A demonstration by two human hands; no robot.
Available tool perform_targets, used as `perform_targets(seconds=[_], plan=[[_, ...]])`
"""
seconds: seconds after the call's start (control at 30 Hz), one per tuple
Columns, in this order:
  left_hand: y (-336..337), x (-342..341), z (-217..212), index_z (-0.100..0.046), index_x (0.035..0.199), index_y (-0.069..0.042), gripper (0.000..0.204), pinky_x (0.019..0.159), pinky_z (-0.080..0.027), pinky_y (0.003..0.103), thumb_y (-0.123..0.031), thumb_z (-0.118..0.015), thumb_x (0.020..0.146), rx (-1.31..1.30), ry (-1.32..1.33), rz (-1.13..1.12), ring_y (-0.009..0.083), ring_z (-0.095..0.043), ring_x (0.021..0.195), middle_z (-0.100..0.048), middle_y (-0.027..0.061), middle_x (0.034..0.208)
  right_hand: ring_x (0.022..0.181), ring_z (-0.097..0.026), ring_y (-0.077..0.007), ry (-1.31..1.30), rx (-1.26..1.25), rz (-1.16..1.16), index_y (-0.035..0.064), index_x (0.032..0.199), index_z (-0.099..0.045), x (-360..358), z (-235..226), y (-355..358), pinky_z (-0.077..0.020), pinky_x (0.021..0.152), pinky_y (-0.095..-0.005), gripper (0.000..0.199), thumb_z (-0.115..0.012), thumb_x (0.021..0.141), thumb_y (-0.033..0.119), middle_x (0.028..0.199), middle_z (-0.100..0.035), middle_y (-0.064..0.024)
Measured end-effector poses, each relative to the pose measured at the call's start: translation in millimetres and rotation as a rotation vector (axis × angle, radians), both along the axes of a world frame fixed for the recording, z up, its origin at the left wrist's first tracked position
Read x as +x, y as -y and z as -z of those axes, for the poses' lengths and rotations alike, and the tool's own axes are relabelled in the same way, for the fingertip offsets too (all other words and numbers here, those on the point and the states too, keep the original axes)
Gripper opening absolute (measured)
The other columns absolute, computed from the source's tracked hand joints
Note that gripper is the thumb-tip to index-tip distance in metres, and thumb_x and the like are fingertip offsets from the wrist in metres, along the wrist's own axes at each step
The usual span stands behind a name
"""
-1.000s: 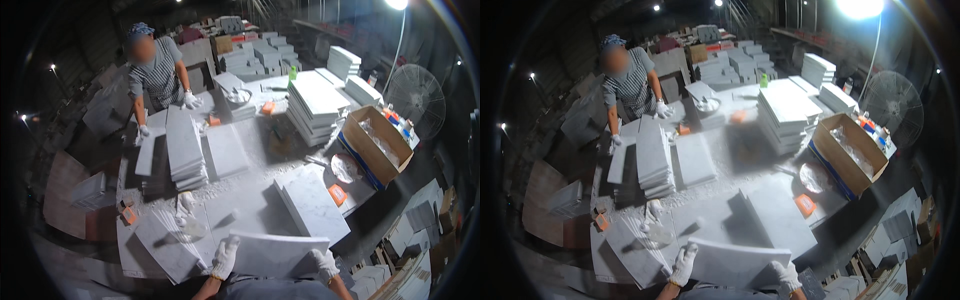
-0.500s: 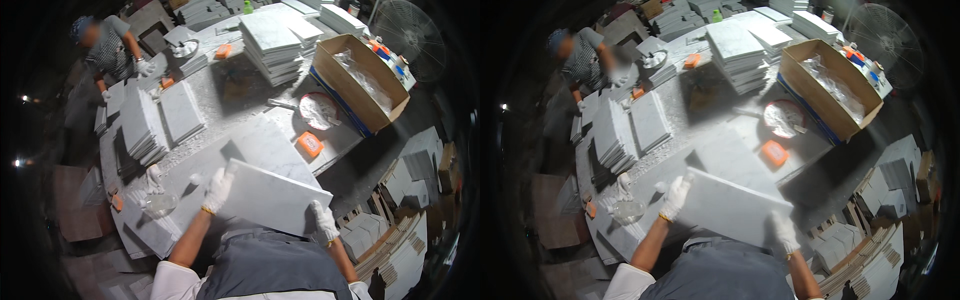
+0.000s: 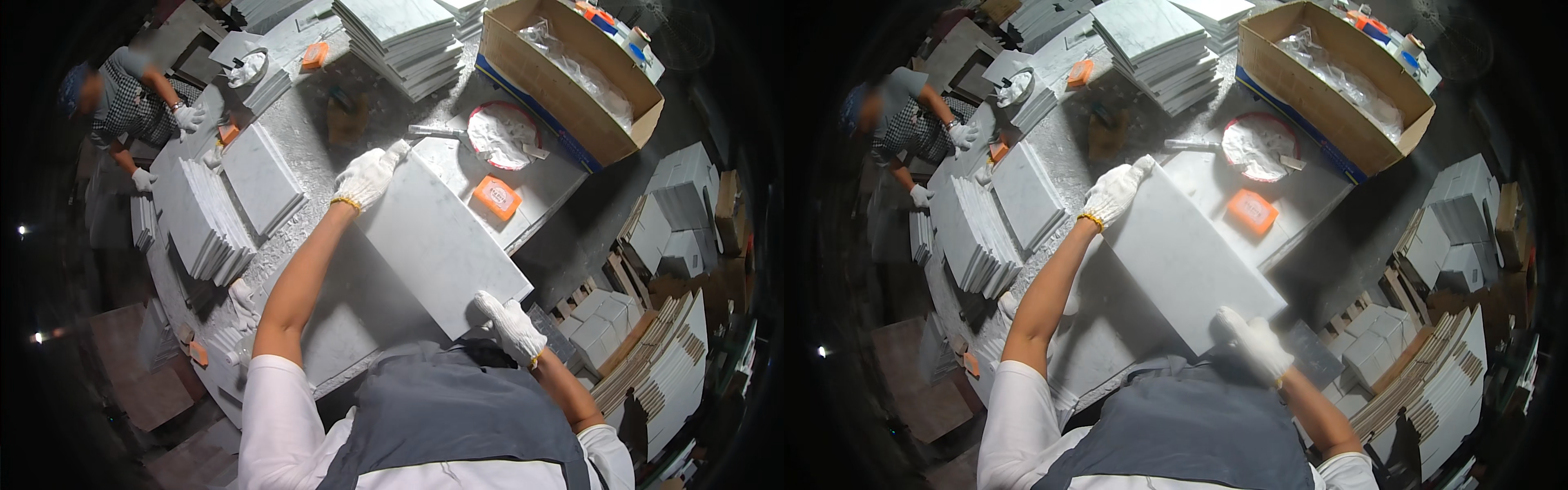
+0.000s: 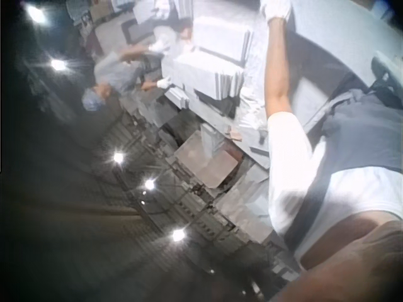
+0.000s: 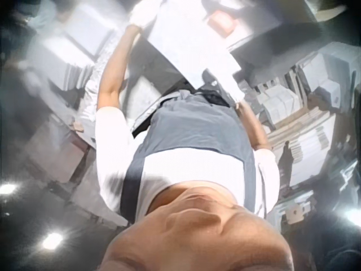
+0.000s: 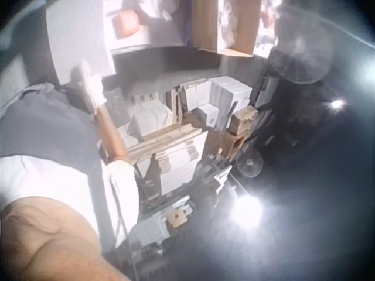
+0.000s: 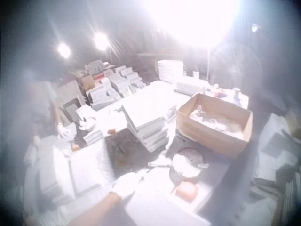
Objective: The person picks up rectangular stone tiles from a pile, wipes their surfaces with gloved hands, and stacks them on a workbench. The person occasionally turns tiles over and places them in neat stacks.
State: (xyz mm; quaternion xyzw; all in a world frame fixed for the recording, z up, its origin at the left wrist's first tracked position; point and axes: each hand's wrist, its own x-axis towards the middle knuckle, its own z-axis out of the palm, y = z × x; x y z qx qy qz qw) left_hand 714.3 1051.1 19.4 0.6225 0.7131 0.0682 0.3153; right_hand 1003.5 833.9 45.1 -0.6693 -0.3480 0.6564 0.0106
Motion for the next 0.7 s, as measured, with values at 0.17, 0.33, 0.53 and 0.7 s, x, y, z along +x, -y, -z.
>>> perform_targets(seconds=[0.17,0.33,0.53,0.7], plan=[[-7.7,-1.7,2.8,-0.073,0.110,-0.005,0.082,0.095,-0.051,0.053,-0.074,-0.030,0.101,0.011,-0.188,0.009,0.0461,-0.065,0.112,-0.071,0.0232,0.118,0.079,-0.072,-0.0231,-0.010,-0.080,-0.375,0.0035,0.107,-0.077,-8.4,-3.5,-23.6,-0.0564,0.078,-0.0341,0.061,-0.056,0.094,0.060,0.088,-0.076,-0.0126],[-16.2,1.1,19.4,-0.070,0.123,-0.011,0.077,0.095,-0.051,0.053,-0.073,-0.030,0.101,0.124,-0.285,0.114,0.0397,-0.067,0.113,-0.072,0.0164,0.119,0.073,-0.073,-0.0193,0.038,0.147,-0.686,0.0074,0.112,-0.073,10.7,-34.3,-34.7,-0.0574,0.068,-0.0328,0.056,-0.057,0.100,0.060,0.086,-0.076,-0.0064],[17.6,31.2,11.4,-0.064,0.124,-0.006,0.045,0.101,-0.043,0.056,-0.041,-0.051,0.099,0.721,-0.585,0.542,0.0371,-0.056,0.124,-0.062,0.0195,0.130,0.071,-0.070,-0.0196,-0.154,0.167,-0.693,0.0067,0.099,-0.074,39.8,-63.6,-28.6,-0.0556,0.069,-0.0334,0.047,-0.061,0.101,0.051,0.078,-0.071,-0.0089],[153.3,130.3,-0.8,-0.070,0.105,-0.006,0.037,0.090,-0.050,0.051,-0.036,-0.060,0.086,0.493,0.152,0.777,0.0351,-0.063,0.109,-0.067,0.0193,0.112,0.089,-0.066,-0.0137,-0.376,0.174,-0.451,0.0018,0.106,-0.074,66.0,-44.0,-9.8,-0.0545,0.082,-0.0303,0.034,-0.063,0.104,0.034,0.097,-0.073,-0.0061]])
